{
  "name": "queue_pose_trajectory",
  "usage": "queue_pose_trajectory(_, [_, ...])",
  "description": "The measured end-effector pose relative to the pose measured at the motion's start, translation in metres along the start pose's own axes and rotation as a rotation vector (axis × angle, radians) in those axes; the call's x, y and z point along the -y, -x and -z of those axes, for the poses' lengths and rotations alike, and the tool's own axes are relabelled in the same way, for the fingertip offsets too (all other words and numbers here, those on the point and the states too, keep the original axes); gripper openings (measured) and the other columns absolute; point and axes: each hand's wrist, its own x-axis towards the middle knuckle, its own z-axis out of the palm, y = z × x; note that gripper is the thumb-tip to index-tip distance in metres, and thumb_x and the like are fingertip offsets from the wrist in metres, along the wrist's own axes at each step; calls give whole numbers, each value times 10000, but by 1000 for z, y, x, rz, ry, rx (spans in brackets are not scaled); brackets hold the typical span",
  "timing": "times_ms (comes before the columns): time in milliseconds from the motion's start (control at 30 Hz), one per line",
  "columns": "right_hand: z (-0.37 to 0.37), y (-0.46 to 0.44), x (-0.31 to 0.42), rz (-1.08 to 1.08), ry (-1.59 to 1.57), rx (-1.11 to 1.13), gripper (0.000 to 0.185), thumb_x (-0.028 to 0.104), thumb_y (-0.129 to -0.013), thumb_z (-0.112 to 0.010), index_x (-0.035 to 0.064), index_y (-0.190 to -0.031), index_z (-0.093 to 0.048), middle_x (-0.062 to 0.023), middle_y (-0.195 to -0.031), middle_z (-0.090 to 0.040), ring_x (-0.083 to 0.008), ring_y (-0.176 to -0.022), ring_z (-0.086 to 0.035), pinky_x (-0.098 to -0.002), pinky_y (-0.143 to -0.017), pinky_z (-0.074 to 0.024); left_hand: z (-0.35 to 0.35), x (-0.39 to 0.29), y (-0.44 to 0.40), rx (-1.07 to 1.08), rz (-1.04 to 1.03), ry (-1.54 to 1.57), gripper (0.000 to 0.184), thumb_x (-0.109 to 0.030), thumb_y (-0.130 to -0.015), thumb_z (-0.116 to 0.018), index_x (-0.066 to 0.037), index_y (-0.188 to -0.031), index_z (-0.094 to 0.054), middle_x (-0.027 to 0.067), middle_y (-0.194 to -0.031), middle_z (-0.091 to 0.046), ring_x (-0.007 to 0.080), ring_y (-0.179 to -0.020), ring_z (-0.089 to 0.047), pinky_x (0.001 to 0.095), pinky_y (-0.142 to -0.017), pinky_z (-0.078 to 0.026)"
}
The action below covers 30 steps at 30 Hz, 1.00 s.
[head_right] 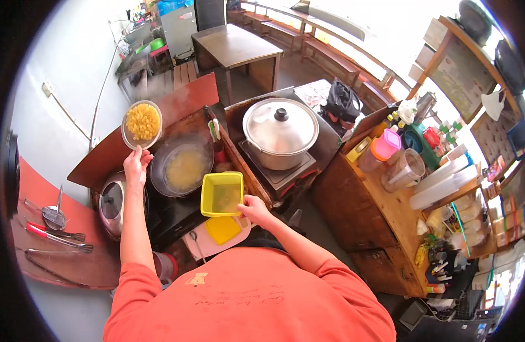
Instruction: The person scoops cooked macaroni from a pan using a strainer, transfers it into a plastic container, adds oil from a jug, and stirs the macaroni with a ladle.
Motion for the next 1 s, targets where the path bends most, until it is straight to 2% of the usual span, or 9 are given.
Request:
queue_pose_trajectory(100, [-4,-15,12,76,32,-11,197,171,-848,-652,-19,-821,-605,-50,-723,-627,-123,-639,-638,-290,-602,-549,21,40,-1,6,114,-17,198,-205,-987,-622,-19,-923,-640,81,-803,-667,189,-655,-653,309,-644,-567])
queue_pose_trajectory(233, [-11,-27,31,112,-4,-45,187,166,-837,-658,1,-789,-587,-50,-702,-623,-124,-615,-632,-288,-587,-541,53,104,-2,-146,457,-1,161,-162,-967,-632,-1,-960,-618,116,-820,-662,212,-630,-654,325,-600,-574])
queue_pose_trajectory(300, [-12,-31,42,116,-30,-49,186,165,-838,-663,12,-774,-578,-58,-696,-630,-125,-610,-632,-284,-571,-532,58,114,-2,-190,477,18,166,-164,-963,-641,1,-954,-619,115,-816,-658,212,-627,-652,332,-604,-575])
queue_pose_trajectory(333, [-11,-32,49,90,-3,-38,151,132,-863,-648,13,-805,-576,-41,-729,-619,-118,-641,-629,-276,-601,-541,58,115,-3,-191,474,19,166,-164,-963,-641,1,-954,-619,115,-816,-658,212,-627,-652,332,-604,-575])
queue_pose_trajectory(400, [-14,-39,55,72,-17,-19,118,102,-890,-640,12,-850,-574,-34,-764,-617,-113,-665,-628,-265,-622,-544,62,115,-2,-169,321,25,161,-166,-960,-648,-7,-952,-622,109,-814,-656,209,-622,-648,339,-620,-579])
queue_pose_trajectory(500, [-18,-51,57,74,7,-30,116,105,-894,-641,14,-863,-576,-43,-767,-626,-116,-657,-633,-262,-624,-536,60,109,-6,-162,378,125,160,-171,-959,-652,-14,-952,-625,106,-817,-657,210,-621,-647,337,-628,-576])
queue_pose_trajectory(667, [-25,-59,62,53,-36,-53,106,110,-887,-644,11,-879,-607,-48,-779,-648,-118,-647,-642,-251,-611,-520,42,96,-9,-170,378,67,164,-166,-957,-647,-4,-941,-628,116,-817,-669,204,-598,-641,371,-675,-575])
queue_pose_trajectory(867, [-26,-68,65,71,-86,-65,110,110,-893,-642,1,-896,-626,-48,-784,-657,-119,-651,-639,-253,-612,-519,38,80,-11,-103,203,89,180,-168,-958,-640,7,-917,-642,117,-803,-673,208,-597,-648,362,-659,-581])
queue_pose_trajectory(1000, [-27,-77,66,44,-38,-67,130,123,-901,-641,-7,-893,-644,-46,-777,-653,-115,-644,-626,-253,-602,-514,55,102,-18,-130,332,54,167,-150,-931,-665,15,-941,-635,143,-841,-680,235,-623,-669,382,-660,-588])
